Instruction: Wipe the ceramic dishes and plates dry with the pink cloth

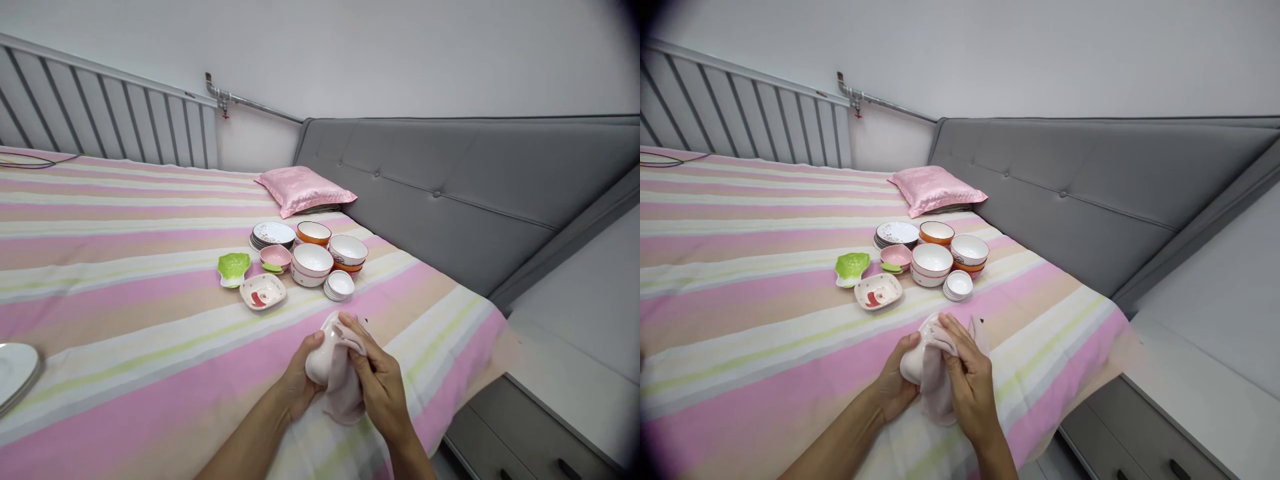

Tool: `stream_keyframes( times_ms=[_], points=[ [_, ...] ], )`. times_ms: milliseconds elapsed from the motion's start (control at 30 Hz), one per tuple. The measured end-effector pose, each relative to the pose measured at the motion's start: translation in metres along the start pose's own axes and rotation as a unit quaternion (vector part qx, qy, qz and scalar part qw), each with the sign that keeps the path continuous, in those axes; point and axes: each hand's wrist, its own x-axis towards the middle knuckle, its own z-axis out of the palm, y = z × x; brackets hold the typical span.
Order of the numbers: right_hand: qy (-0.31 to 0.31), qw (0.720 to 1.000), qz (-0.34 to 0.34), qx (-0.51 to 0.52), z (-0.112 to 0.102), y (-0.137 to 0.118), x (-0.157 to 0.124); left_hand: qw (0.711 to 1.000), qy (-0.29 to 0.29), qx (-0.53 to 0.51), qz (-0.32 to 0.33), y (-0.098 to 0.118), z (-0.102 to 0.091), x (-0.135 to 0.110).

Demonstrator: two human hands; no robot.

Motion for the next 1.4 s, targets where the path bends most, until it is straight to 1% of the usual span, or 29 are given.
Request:
stream_keyframes(
  times_ms=[133,200,267,433,533,600,700,800,900,1000,1133,1233,1300,1333,1400],
  points=[
    [-0.003,1.000,-0.020,-0.006,0.003,0.001,0.000,1.000,-0.007,0.027,-0.007,-0.003,0.003,-0.002],
    [0.002,1.000,-0.004,0.002,0.003,0.003,0.000,0.999,-0.006,0.027,-0.015,-0.004,0.002,-0.002],
    [0.019,0.999,0.022,0.018,0.003,0.005,0.002,1.000,-0.001,0.014,-0.010,-0.005,0.001,-0.001],
    [0.061,0.995,0.072,0.032,0.003,0.011,0.006,0.998,0.007,-0.052,0.039,-0.004,0.000,0.003],
    [0.072,0.994,0.081,0.022,0.002,0.010,0.007,0.989,0.010,-0.113,0.094,-0.002,0.002,0.003],
    [0.074,0.994,0.082,0.013,0.001,0.007,0.007,0.983,0.012,-0.142,0.117,-0.001,0.004,0.003],
    [0.053,0.993,0.106,-0.019,-0.002,-0.001,0.005,0.977,0.002,-0.166,0.132,0.001,0.006,0.003],
    [0.018,0.990,0.135,-0.035,-0.004,-0.003,0.003,0.970,0.017,-0.182,0.158,0.004,0.009,0.003],
    [-0.009,0.992,0.119,-0.030,-0.002,0.000,0.002,0.965,0.037,-0.187,0.180,0.006,0.011,0.003],
    [-0.043,0.993,0.106,-0.032,0.001,0.001,0.000,0.969,0.038,-0.163,0.182,0.006,0.009,0.003],
    [-0.090,0.988,0.122,-0.018,0.000,-0.005,-0.004,0.970,0.048,-0.146,0.190,0.006,0.005,0.005],
    [-0.121,0.981,0.152,0.017,-0.006,-0.010,-0.006,0.964,0.056,-0.156,0.207,0.008,0.005,0.005],
    [-0.103,0.979,0.172,0.047,-0.012,-0.011,-0.005,0.966,0.046,-0.155,0.203,0.011,0.007,0.003],
    [-0.076,0.979,0.179,0.060,-0.015,-0.011,-0.004,0.969,0.034,-0.150,0.192,0.012,0.008,0.002],
    [0.007,0.981,0.181,0.069,-0.020,-0.007,-0.001,0.976,0.003,-0.134,0.170,0.013,0.010,-0.001]
  ],
)
